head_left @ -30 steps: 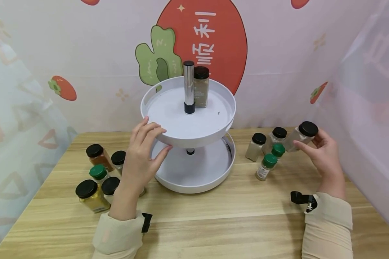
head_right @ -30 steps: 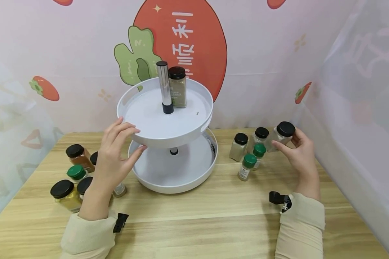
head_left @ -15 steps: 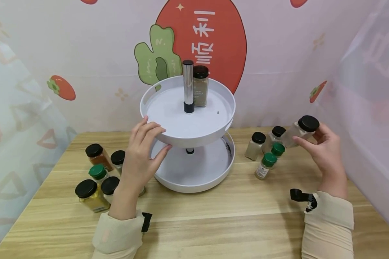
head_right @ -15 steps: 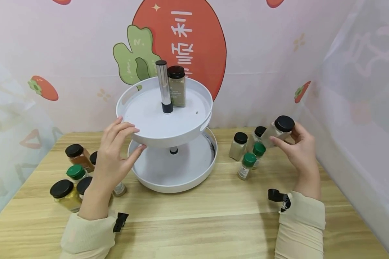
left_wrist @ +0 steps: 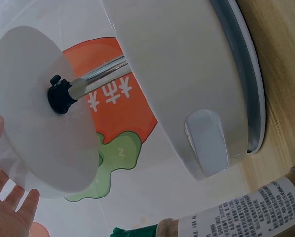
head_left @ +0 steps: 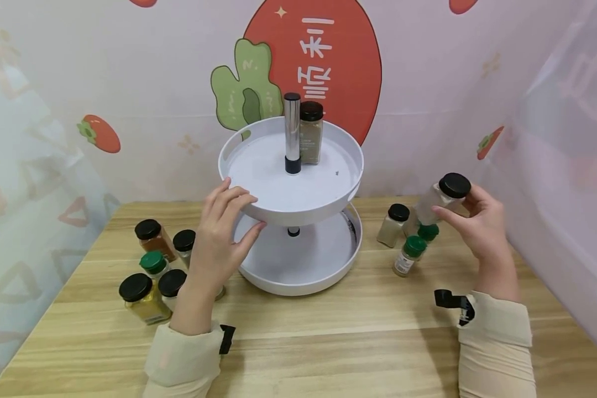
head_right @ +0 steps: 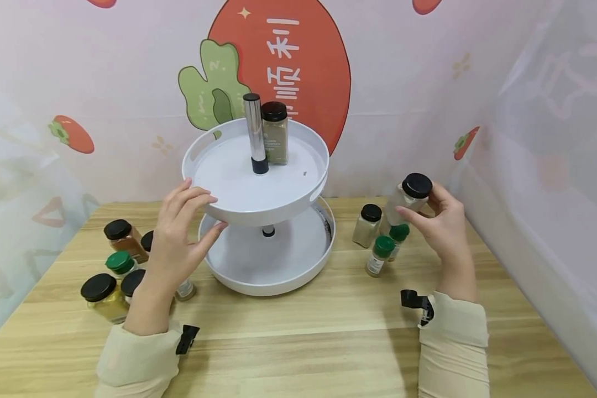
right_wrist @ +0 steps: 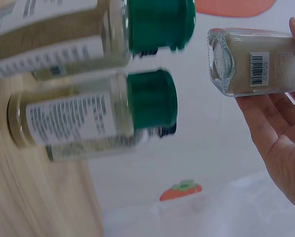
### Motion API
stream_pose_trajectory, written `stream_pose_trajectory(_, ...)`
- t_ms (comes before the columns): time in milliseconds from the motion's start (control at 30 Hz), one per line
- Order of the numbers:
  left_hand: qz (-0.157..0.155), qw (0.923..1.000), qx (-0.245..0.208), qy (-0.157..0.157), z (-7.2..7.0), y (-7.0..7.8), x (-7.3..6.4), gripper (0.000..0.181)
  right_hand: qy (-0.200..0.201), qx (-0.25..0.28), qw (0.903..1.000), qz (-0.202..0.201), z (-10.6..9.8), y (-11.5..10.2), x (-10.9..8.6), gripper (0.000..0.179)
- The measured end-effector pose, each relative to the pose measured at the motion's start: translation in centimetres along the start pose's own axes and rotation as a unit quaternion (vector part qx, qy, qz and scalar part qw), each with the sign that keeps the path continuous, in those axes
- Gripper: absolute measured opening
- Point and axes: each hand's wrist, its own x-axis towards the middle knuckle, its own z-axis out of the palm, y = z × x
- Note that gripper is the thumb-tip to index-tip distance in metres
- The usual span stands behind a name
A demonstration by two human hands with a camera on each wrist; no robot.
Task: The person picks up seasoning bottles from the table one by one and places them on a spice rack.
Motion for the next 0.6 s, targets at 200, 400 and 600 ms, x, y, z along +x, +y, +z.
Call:
stream_pose_trajectory(200, 0.000, 0.9999, -0.013, 0.006, 0.2, 0.0, -0.1, 0.045, -0.019, 0.023, 0.9995, -0.010, 1.2, -0.8, 0.2, 0.053)
stream_pose_trajectory(400, -0.003, 1.0000, -0.005, -0.001, 0.1, 0.0, 0.0, 0.046, -0.035, -0.004, 0.9993, -0.016, 2.0, -1.8, 0.7, 0.054)
stream_pose_trajectory(600, -0.005, 1.0000, -0.006, 0.001, 0.0, 0.0, 0.0, 0.045, -0.036, 0.022, 0.9979, -0.049, 2.7, -3.0, 1.7, 0.052)
